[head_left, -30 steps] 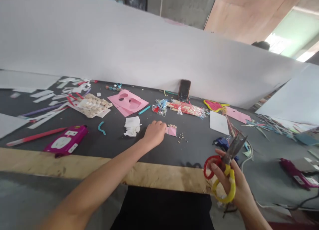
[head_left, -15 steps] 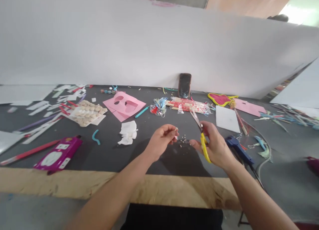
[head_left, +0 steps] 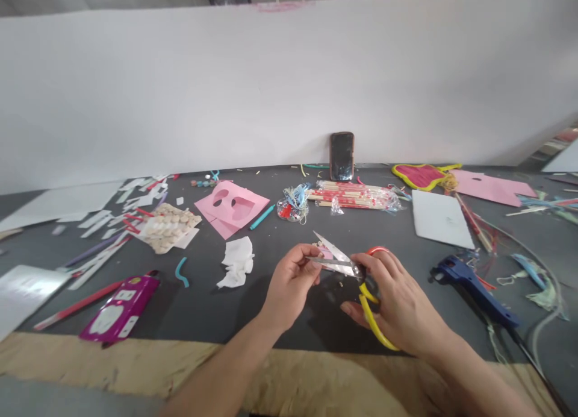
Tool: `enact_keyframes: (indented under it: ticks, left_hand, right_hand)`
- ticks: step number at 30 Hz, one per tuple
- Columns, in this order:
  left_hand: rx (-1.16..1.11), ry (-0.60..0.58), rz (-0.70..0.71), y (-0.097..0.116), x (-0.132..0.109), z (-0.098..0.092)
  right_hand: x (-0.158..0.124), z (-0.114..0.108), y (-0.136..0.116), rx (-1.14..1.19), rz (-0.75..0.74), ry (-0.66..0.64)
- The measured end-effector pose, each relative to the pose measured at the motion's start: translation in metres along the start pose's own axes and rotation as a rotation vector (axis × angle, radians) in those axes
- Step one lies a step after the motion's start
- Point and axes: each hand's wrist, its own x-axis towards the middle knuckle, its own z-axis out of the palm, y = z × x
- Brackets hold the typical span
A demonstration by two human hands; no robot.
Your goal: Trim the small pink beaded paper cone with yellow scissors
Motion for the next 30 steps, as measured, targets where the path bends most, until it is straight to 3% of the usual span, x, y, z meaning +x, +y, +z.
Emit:
enact_keyframes:
  ticks: [11, 30]
  left_hand:
    - [0.174, -0.035, -0.036, 0.0017, -0.0032, 0.0008]
    - [0.232, -0.031, -0.057, -0.0021, -0.0042, -0.0001]
  right_hand:
    - [0.0009, 0.0039, -0.0026, 0.035, -0.003, -0.039]
    - [-0.0021, 0.0072, -0.0034, 0.135, 0.038, -0.118]
